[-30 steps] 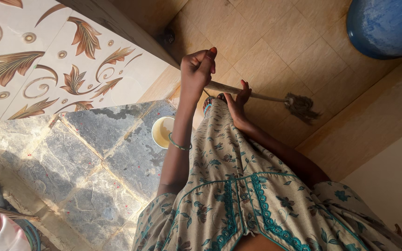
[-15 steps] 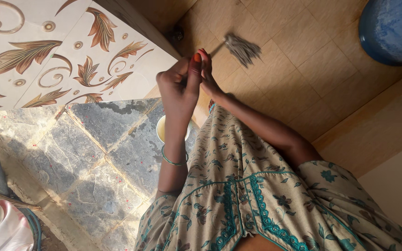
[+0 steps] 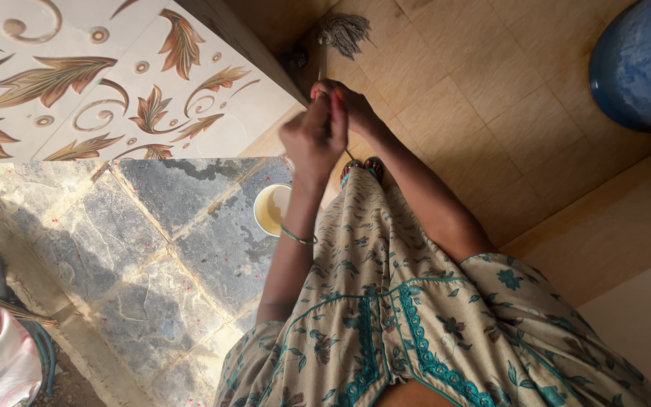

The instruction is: The person mops a tiled floor using a traditional string mop. They repeatedly dip the mop into a small bucket of water and scrub the floor surface in a rhythmic back-and-forth motion. The task is performed in a small room with patterned tiles and a large blue water container nearby.

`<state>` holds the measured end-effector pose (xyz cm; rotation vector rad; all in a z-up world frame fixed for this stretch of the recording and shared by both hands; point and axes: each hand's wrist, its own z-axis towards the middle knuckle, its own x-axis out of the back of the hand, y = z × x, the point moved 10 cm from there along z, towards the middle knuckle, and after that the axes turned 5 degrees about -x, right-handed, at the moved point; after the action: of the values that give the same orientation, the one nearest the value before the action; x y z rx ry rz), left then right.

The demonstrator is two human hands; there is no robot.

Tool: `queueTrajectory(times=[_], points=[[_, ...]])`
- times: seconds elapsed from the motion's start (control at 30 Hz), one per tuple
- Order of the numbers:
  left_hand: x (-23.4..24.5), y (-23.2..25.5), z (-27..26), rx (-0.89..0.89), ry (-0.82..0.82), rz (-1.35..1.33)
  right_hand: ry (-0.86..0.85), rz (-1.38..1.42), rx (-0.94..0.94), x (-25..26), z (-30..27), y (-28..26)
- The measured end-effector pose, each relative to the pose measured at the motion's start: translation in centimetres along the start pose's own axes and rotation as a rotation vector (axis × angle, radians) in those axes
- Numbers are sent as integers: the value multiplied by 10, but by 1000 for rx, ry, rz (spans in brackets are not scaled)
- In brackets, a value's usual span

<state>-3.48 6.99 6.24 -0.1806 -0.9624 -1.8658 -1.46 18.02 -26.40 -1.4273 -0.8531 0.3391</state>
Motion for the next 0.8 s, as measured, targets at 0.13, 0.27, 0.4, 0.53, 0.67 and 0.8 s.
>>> queueTrajectory(times=[0.13, 0.27, 0.4, 0.53, 0.67, 0.8], points=[[46, 7, 44, -47, 157, 89, 96, -420, 106, 24, -24, -78], [74, 2, 70, 59, 265, -25, 179, -370, 143, 41, -55, -108], [72, -20, 71, 165, 264, -160, 247, -364, 108, 48, -93, -94], [18, -80, 41, 385, 164, -483, 304, -348, 22, 55, -146, -56], [-83, -114, -28, 521, -48, -690, 337, -419, -116, 67, -207, 14], [-182, -106, -113, 765, -284, -887, 426, -573, -311, 82, -276, 96]])
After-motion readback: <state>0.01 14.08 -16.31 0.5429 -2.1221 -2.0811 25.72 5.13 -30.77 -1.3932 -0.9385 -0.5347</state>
